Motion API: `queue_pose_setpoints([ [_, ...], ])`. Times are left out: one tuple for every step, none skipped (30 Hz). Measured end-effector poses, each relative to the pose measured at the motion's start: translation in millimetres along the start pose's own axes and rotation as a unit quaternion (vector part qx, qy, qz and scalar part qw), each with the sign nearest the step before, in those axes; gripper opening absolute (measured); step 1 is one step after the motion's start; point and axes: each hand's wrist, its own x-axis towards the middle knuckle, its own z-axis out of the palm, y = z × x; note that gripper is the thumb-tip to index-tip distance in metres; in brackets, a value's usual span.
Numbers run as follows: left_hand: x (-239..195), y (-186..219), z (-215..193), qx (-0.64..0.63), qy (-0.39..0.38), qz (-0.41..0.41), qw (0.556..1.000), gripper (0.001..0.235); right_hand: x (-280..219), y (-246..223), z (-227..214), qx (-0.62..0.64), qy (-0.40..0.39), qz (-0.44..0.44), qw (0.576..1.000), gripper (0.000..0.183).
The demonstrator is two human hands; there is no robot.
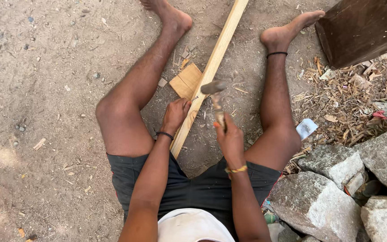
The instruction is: The person sits on the ground and uses a hammer to drive nails into a long wooden plank. The plank is held steady by a smaller block of wood underneath. The person repeatedly hammers the same nail multiple times.
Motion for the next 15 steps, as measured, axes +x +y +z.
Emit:
queue_pose_setpoints([
  [0.3, -0.5, 0.6, 0.003, 0.000, -0.001, 1.000, 0.021, 3.4, 7.7, 12.6, -0.079, -0.006, -0.049, 0.996, 0.038],
  [0.3, -0.6, 1.6, 0.007, -0.001, -0.002, 1.000, 0.021, 1.5, 15.4, 18.7, -0.055, -0.009, -0.031, 0.998, 0.042],
  [2.7, -0.2, 2.3, 0.011, 0.000, 0.001, 1.000, 0.020, 1.2, 20.0, 21.8, -0.029, -0.012, -0.018, 0.999, 0.045],
  [4.4, 0.8, 3.3, 0.015, 0.000, 0.003, 1.000, 0.020, 3.8, 21.1, 23.7, -0.004, -0.016, -0.005, 1.000, 0.049],
  [-4.5, 0.3, 1.9, 0.020, 0.001, -0.007, 1.000, 0.019, 2.7, 20.4, 21.6, 0.028, -0.035, 0.046, 0.998, 0.048],
  [-6.0, -2.4, -1.7, 0.014, 0.011, -0.007, 1.000, 0.019, 4.0, 19.3, 15.4, 0.058, -0.054, 0.097, 0.992, 0.047],
  [-3.0, -2.8, -0.7, 0.003, 0.010, -0.001, 1.000, 0.019, -0.8, 17.2, 6.2, 0.084, -0.064, 0.158, 0.982, 0.047],
  [-4.1, -1.4, 1.1, -0.008, 0.009, 0.005, 1.000, 0.018, -8.7, 11.8, -1.0, 0.107, -0.058, 0.166, 0.979, 0.045],
  [-1.3, 0.9, 1.6, -0.014, 0.008, 0.000, 1.000, 0.019, -6.9, 5.9, -8.2, 0.130, -0.049, 0.162, 0.977, 0.044],
  [-0.9, 2.8, 0.9, -0.019, 0.007, -0.005, 1.000, 0.020, -4.7, 0.2, -15.6, 0.154, -0.040, 0.158, 0.975, 0.042],
  [-2.7, 2.8, -1.4, -0.021, 0.002, -0.013, 1.000, 0.020, -5.1, -5.6, -21.7, 0.174, -0.029, 0.156, 0.972, 0.041],
  [-1.8, 3.2, -1.0, -0.023, 0.006, -0.006, 1.000, 0.020, -5.0, -9.9, -28.9, 0.194, -0.017, 0.154, 0.969, 0.040],
  [-1.6, 3.2, 0.1, -0.024, 0.008, 0.000, 1.000, 0.019, -5.4, -13.9, -34.6, 0.215, -0.006, 0.153, 0.965, 0.039],
  [-1.5, 2.3, 1.1, -0.025, 0.010, 0.006, 1.000, 0.018, -5.2, -17.2, -39.2, 0.215, 0.007, 0.141, 0.966, 0.041],
  [-1.0, 1.0, 1.9, -0.016, 0.006, 0.003, 1.000, 0.020, -5.5, -19.6, -43.7, 0.215, 0.022, 0.131, 0.968, 0.043],
])
